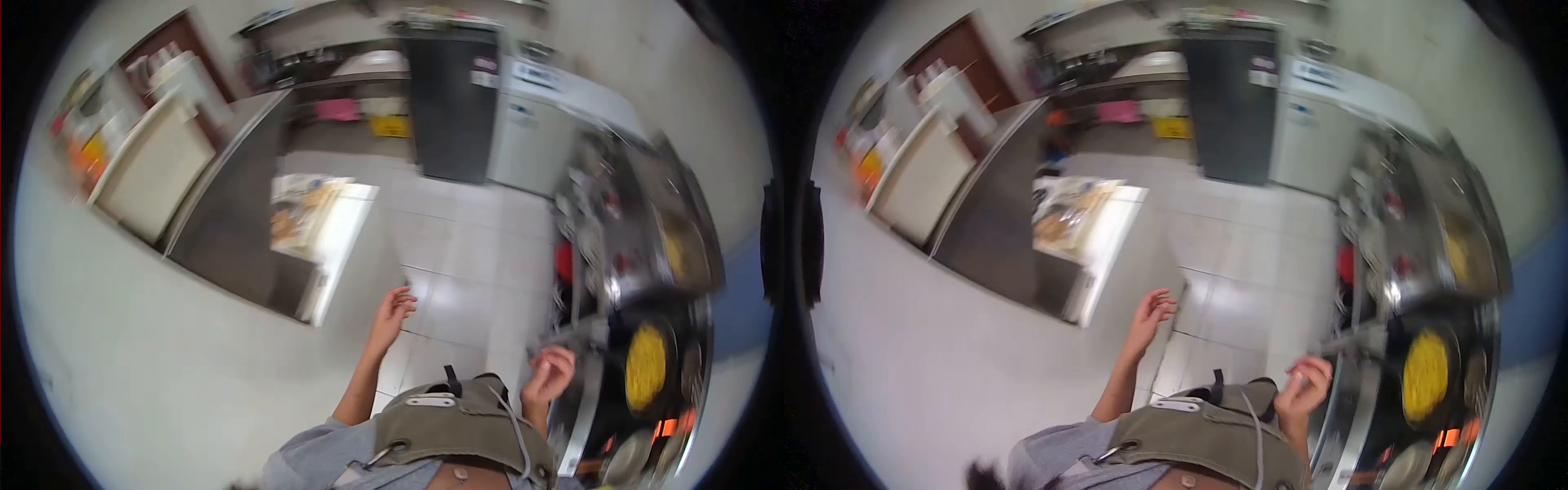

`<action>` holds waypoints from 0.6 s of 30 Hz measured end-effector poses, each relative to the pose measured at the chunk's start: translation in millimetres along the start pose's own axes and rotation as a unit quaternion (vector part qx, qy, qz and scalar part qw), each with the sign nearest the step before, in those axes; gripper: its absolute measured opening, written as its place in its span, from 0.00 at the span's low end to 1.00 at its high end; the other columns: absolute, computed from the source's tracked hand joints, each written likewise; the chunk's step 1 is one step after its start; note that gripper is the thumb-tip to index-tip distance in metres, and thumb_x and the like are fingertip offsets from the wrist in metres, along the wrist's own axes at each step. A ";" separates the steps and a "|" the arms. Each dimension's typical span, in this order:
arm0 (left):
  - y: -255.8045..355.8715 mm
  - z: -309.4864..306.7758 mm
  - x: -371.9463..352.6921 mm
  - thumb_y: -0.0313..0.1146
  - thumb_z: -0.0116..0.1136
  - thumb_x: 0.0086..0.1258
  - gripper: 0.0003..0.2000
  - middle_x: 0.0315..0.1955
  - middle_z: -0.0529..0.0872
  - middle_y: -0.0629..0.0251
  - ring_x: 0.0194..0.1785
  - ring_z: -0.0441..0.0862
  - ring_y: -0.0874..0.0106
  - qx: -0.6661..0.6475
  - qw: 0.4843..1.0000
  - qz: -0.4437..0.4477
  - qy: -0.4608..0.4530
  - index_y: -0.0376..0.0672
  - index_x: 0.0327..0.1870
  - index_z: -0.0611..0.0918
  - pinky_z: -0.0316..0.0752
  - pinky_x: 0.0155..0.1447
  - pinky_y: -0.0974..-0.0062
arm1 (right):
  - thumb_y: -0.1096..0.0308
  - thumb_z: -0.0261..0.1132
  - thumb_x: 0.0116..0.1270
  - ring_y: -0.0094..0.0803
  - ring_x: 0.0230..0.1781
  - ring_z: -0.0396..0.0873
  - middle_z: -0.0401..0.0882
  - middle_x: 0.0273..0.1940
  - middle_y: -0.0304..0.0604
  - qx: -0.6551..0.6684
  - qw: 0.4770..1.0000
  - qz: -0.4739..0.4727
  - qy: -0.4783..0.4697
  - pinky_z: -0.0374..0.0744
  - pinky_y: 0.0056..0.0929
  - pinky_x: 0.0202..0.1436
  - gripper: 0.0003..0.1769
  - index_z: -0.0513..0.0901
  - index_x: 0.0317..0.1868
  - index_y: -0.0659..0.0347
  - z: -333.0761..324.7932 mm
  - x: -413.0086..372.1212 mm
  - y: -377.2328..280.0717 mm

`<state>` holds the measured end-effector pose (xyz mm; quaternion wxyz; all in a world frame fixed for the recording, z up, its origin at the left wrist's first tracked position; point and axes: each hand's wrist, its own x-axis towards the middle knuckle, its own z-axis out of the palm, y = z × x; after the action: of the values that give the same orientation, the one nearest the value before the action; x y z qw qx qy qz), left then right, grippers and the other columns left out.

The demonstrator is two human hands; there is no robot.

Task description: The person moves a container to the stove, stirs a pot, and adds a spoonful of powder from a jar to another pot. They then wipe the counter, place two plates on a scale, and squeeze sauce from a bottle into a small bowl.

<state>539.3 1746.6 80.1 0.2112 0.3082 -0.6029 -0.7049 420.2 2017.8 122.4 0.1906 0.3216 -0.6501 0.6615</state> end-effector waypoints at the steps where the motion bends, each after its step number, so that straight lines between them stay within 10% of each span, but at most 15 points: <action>1: 8.5 -9.3 2.0 0.31 0.51 0.67 0.17 0.43 0.78 0.62 0.43 0.76 0.76 0.015 0.994 0.077 0.074 0.41 0.56 0.69 0.70 0.49 0.77 | 0.79 0.50 0.61 0.29 0.28 0.69 0.68 0.38 0.52 0.015 1.000 -0.005 -0.025 0.73 0.22 0.28 0.07 0.67 0.40 0.64 14.1 11.9 5.7; 3: 26.1 -28.5 2.6 0.26 0.51 0.65 0.18 0.41 0.78 0.62 0.43 0.76 0.75 0.034 0.973 0.155 0.170 0.39 0.56 0.68 0.70 0.49 0.77 | 0.79 0.50 0.61 0.29 0.26 0.69 0.68 0.38 0.52 0.081 0.994 -0.030 -0.063 0.73 0.21 0.27 0.08 0.66 0.41 0.63 44.7 35.0 23.5; 7: 80.6 -66.3 22.2 0.18 0.48 0.59 0.23 0.44 0.72 0.56 0.50 0.71 0.66 0.218 0.656 0.556 0.462 0.38 0.56 0.61 0.69 0.54 0.69 | 0.77 0.47 0.65 0.26 0.30 0.65 0.65 0.39 0.50 0.118 0.973 -0.071 -0.183 0.71 0.19 0.26 0.06 0.64 0.43 0.63 134.6 99.1 75.5; 13: 159.3 -96.2 37.7 0.22 0.48 0.55 0.28 0.60 0.60 0.53 0.66 0.55 0.57 0.311 0.296 0.582 0.690 0.41 0.59 0.57 0.45 0.71 0.59 | 0.78 0.48 0.66 0.23 0.32 0.66 0.67 0.40 0.43 0.329 0.904 0.071 -0.263 0.70 0.18 0.31 0.09 0.65 0.46 0.62 361.2 216.8 131.9; 18: 223.6 -83.2 65.7 0.25 0.47 0.60 0.26 0.63 0.59 0.53 0.68 0.55 0.62 0.273 0.222 0.421 0.836 0.39 0.60 0.55 0.45 0.71 0.61 | 0.76 0.54 0.64 0.24 0.43 0.69 0.68 0.42 0.40 0.506 0.737 0.124 -0.431 0.71 0.25 0.45 0.14 0.64 0.50 0.62 588.1 297.1 54.0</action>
<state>532.7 1601.7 280.6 0.7638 0.4615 -0.2794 0.3545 274.4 1386.2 252.1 -0.3844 0.5381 -0.2661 0.7014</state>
